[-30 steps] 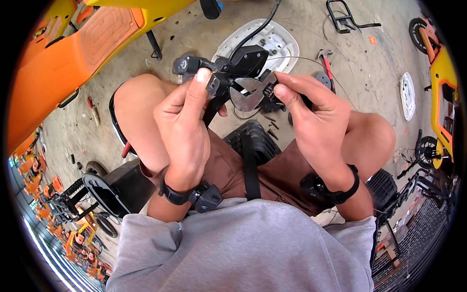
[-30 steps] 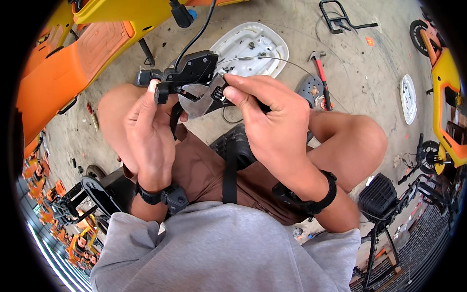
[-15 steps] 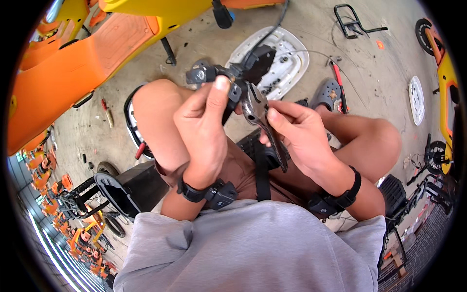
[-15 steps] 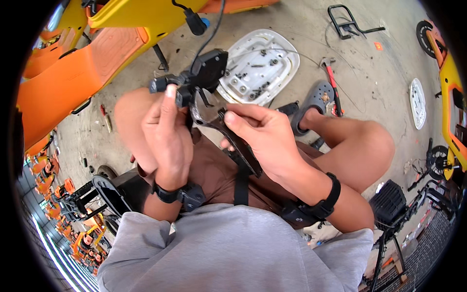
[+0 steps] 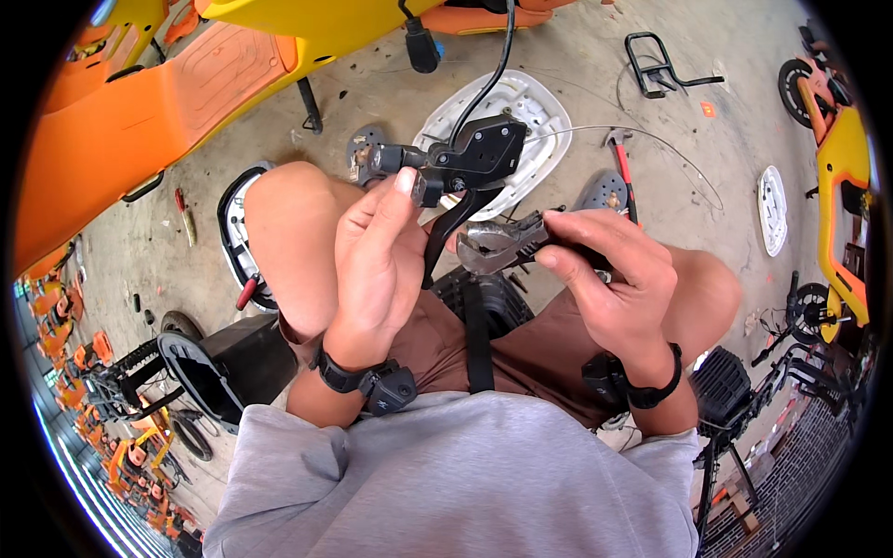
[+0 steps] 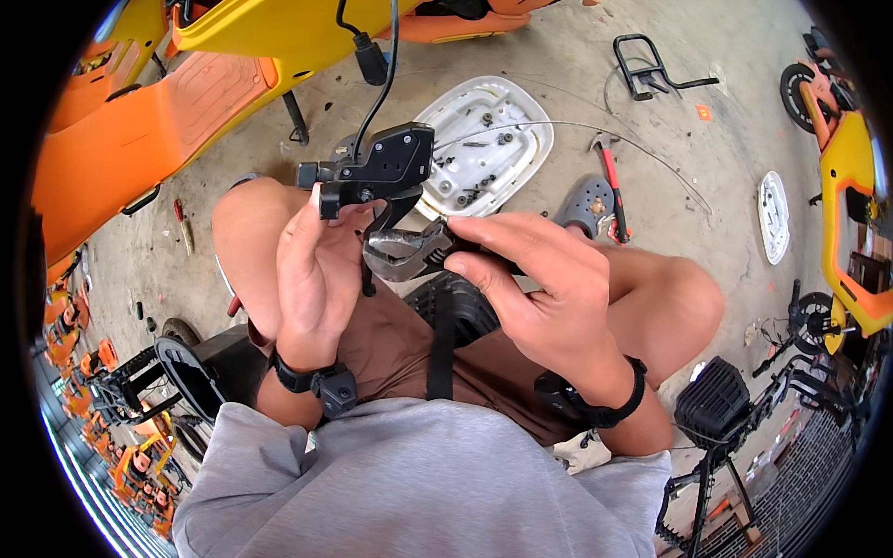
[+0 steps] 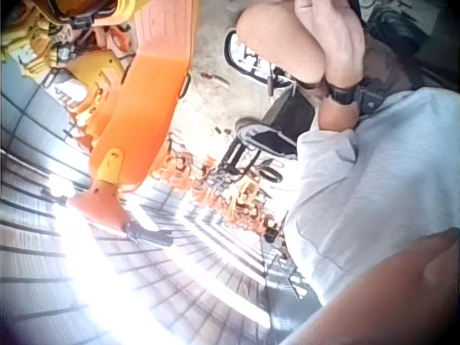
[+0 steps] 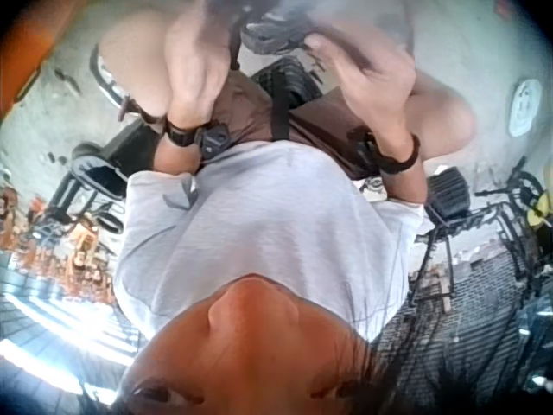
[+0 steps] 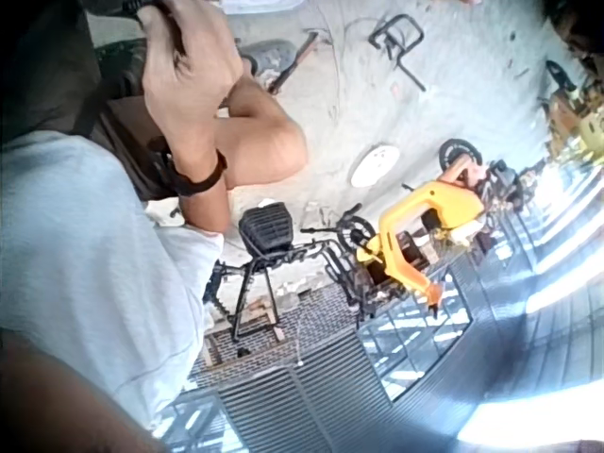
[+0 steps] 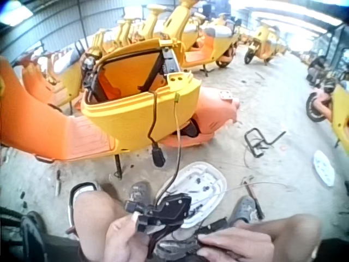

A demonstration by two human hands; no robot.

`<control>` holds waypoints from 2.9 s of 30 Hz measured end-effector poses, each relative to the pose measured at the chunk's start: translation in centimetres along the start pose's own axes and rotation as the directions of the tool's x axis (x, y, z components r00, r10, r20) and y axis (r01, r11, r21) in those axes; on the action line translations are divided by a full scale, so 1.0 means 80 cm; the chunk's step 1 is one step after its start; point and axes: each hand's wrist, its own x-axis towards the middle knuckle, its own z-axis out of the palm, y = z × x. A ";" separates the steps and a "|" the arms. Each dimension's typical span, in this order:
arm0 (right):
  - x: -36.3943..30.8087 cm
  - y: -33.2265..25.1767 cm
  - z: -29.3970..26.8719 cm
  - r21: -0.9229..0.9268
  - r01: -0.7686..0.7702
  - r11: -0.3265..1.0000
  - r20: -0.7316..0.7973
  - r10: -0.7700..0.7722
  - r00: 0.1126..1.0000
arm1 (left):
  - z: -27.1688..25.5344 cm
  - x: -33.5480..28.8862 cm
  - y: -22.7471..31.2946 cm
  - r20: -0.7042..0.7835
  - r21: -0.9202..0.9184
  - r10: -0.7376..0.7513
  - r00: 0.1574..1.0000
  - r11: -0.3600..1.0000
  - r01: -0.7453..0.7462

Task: The person assembles components of a scooter brake lever and cable using an adjustable wrench by hand.

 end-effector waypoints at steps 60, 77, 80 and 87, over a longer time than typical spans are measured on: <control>-0.022 0.002 0.047 0.743 -0.666 0.058 0.572 0.461 0.678 | 0.004 -0.014 0.000 0.092 0.426 0.418 0.904 0.804 -0.416; 0.011 0.011 -0.001 -0.243 0.322 0.915 -0.092 -0.352 0.931 | -0.025 -0.021 -0.007 -0.005 0.467 0.257 0.966 0.855 -0.225; 0.011 0.010 -0.003 -0.246 0.291 0.925 -0.084 -0.319 0.944 | -0.023 -0.019 -0.006 -0.018 0.474 0.243 0.970 0.856 -0.206; 0.014 0.007 -0.007 -0.094 0.092 0.991 -0.022 -0.095 0.995 | -0.008 -0.017 0.002 -0.045 0.535 0.191 0.981 0.833 -0.138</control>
